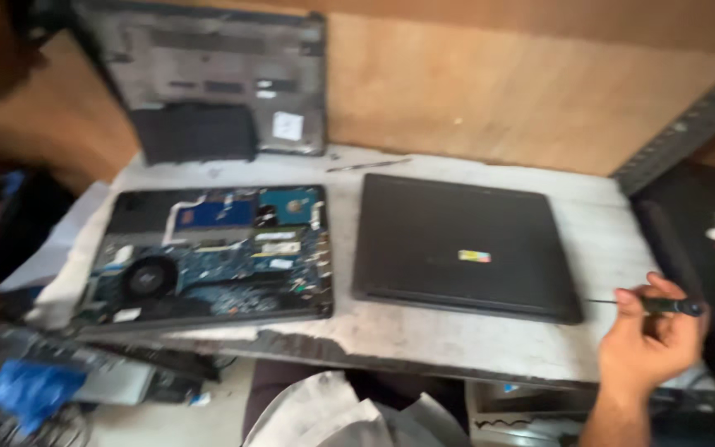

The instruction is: The person works at a repair bench on a disassembled laptop, using a screwdriver on the opened chassis and repositioning the bottom cover. They then handle the exposed motherboard and remove a hard drive from the laptop, holding the drive up before placing it on the bench.

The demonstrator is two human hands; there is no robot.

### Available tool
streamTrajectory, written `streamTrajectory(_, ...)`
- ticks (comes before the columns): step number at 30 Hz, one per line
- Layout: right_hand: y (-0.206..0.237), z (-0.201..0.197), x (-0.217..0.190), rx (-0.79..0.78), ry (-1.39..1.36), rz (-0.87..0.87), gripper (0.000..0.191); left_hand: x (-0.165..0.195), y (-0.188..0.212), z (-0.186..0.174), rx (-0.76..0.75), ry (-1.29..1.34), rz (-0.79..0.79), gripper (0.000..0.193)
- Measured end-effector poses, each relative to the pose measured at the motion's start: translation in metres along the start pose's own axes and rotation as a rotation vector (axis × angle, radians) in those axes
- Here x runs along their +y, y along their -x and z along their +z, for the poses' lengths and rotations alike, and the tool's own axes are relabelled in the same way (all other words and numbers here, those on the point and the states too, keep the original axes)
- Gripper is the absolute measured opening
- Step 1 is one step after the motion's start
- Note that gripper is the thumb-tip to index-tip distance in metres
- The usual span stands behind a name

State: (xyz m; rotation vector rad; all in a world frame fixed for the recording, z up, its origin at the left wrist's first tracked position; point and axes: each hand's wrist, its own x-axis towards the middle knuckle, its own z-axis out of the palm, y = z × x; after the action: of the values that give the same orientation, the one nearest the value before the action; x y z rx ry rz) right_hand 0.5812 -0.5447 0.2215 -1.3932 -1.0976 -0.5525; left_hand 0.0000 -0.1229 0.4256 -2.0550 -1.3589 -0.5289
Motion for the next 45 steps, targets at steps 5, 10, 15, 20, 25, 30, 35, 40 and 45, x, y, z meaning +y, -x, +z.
streamTrajectory(5,-0.016,-0.006,-0.028,-0.031,-0.284,0.061,0.072,0.138,0.094,-0.061,-0.057,0.101,0.418,0.074)
streamTrajectory(10,-0.021,-0.028,-0.020,-0.062,-0.250,0.170,0.063,0.281,0.212,-0.083,-0.284,0.958,1.161,0.054)
streamTrajectory(15,-0.017,-0.039,-0.007,-0.070,-0.231,0.209,0.065,0.362,0.220,-0.074,-0.272,1.190,0.702,0.053)
streamTrajectory(20,-0.025,-0.038,-0.007,-0.131,-0.204,0.167,0.062,0.409,0.203,-0.087,-0.108,1.223,0.531,0.032)
streamTrajectory(25,-0.026,-0.029,-0.001,-0.143,-0.222,0.165,0.059,0.405,0.195,-0.087,-0.115,1.287,0.482,0.032)
streamTrajectory(30,-0.023,-0.026,0.000,-0.149,-0.168,0.110,0.059,0.405,0.196,-0.085,-0.104,1.266,0.475,0.031)
streamTrajectory(35,-0.024,-0.026,-0.004,-0.139,-0.128,0.120,0.058,0.401,0.196,-0.087,-0.109,1.279,0.488,0.031)
streamTrajectory(40,-0.029,-0.026,-0.004,-0.168,-0.152,0.113,0.059,0.400,0.194,-0.088,-0.116,1.279,0.481,0.031)
streamTrajectory(45,-0.032,-0.029,-0.004,-0.195,-0.175,0.121,0.057,0.402,0.193,-0.089,-0.114,1.265,0.487,0.031)
